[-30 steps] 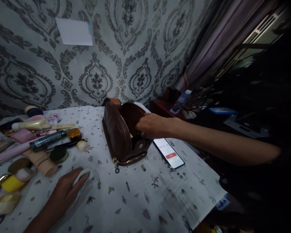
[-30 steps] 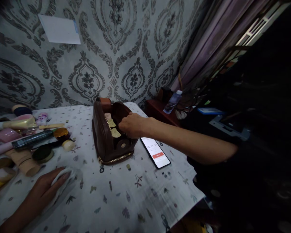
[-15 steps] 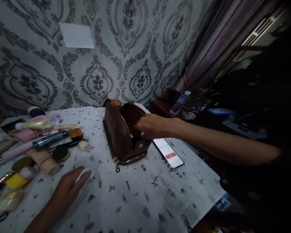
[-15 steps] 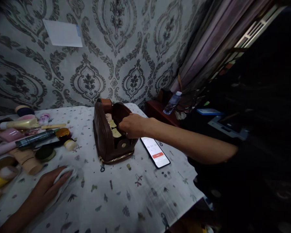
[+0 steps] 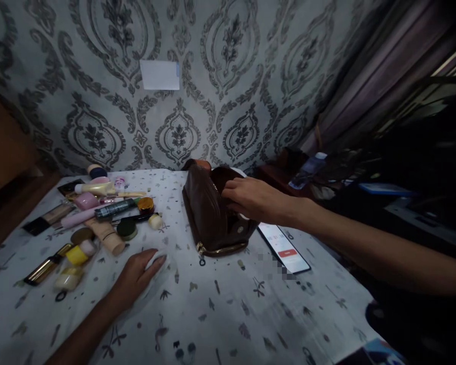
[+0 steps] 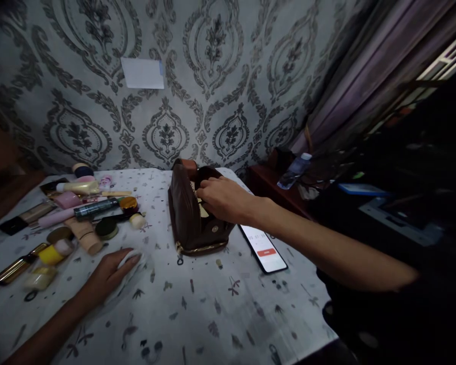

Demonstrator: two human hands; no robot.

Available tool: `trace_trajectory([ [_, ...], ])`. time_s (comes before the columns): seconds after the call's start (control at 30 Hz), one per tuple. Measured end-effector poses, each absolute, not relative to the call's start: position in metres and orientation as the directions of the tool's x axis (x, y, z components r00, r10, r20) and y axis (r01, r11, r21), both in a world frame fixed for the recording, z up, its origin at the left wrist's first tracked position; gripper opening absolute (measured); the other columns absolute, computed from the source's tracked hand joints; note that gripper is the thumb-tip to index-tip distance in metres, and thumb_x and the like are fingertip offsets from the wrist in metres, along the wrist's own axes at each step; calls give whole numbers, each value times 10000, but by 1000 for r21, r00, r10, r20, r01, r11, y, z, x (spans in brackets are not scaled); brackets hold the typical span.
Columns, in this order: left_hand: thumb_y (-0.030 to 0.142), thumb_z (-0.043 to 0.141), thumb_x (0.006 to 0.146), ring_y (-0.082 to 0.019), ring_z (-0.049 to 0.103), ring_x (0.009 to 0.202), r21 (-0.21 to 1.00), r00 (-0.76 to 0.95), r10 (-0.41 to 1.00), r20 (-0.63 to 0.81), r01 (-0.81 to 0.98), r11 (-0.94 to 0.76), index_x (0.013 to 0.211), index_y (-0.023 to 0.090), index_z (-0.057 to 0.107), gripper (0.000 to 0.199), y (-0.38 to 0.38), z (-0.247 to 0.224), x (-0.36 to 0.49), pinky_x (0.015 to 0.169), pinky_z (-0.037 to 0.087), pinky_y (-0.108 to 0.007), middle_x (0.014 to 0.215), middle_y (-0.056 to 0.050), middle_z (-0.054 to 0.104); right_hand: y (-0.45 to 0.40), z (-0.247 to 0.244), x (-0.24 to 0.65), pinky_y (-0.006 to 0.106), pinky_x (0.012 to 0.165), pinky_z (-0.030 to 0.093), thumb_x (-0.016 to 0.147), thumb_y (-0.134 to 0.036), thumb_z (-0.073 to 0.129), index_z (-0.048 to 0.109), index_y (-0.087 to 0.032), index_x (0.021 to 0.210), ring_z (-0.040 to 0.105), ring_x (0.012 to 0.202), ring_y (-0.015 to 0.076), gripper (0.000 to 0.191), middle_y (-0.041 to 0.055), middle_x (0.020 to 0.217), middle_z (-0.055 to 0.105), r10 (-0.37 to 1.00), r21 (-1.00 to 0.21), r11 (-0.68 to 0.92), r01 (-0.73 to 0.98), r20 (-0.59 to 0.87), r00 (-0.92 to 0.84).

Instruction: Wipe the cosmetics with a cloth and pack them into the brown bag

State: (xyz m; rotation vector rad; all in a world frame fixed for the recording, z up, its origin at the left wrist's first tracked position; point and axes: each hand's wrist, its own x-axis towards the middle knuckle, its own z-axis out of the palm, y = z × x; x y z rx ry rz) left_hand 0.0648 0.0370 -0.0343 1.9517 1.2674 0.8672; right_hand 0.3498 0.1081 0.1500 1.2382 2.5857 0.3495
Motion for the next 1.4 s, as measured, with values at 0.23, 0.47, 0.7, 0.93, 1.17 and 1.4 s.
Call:
trace_trajectory([
  [0.23, 585, 435, 923, -182, 562, 758, 951, 85, 985, 147, 263, -165, 743, 182, 556, 458, 32, -31, 72, 730, 462, -283, 742, -10, 610, 65, 104, 307, 416, 904, 532, 980, -232, 416, 676, -142, 1085, 652, 1042, 274, 295, 162, 1172, 673, 613, 67, 728, 682, 380, -693],
  [0.47, 733, 446, 857, -273, 577, 1141, 999, -101, 994, 30, -23, -33, 1069, 172, 668, 640, 27, -27, 81, 1056, 404, -384, 1105, -107, 692, 58, -8, 226, 419, 984, 555, 899, -157, 450, 463, -203, 1446, 623, 1219, 242, 549, 135, 1382, 597, 685, -469, 726, 502, 437, -583],
  [0.7, 842, 421, 775, -229, 587, 814, 997, -152, 986, 69, -13, -72, 746, 168, 588, 695, 40, -39, 74, 815, 483, -364, 751, -55, 617, 69, -15, 199, 450, 919, 575, 874, -254, 476, 691, -249, 1213, 704, 1061, 277, 402, 80, 1194, 721, 815, -704, 572, 421, 432, -386],
  [0.93, 775, 496, 798, -232, 590, 996, 990, -190, 980, 55, -115, -78, 1047, 193, 561, 636, 45, -42, 67, 952, 442, -365, 981, -68, 634, 70, -6, 184, 325, 558, 497, 811, -385, 546, 707, -207, 826, 597, 569, 224, 241, 32, 637, 664, 902, -829, 413, 377, 315, -296],
  [1.17, 804, 502, 763, -182, 559, 785, 966, -163, 985, 51, -242, -90, 798, 172, 555, 636, 54, -46, 66, 790, 453, -321, 774, -25, 568, 81, -19, 174, 306, 561, 418, 742, -469, 639, 600, -209, 694, 522, 583, 199, 267, 19, 611, 591, 943, -921, 303, 244, 252, -220],
  [1.4, 734, 486, 819, -144, 504, 719, 977, -289, 953, 90, -161, -141, 809, 187, 498, 547, 59, -47, 55, 700, 430, -271, 753, 11, 507, 89, -12, 152, 231, 475, 369, 505, -490, 848, 612, -183, 911, 466, 467, 117, 561, -60, 519, 547, 973, -982, -115, -149, -81, -214],
])
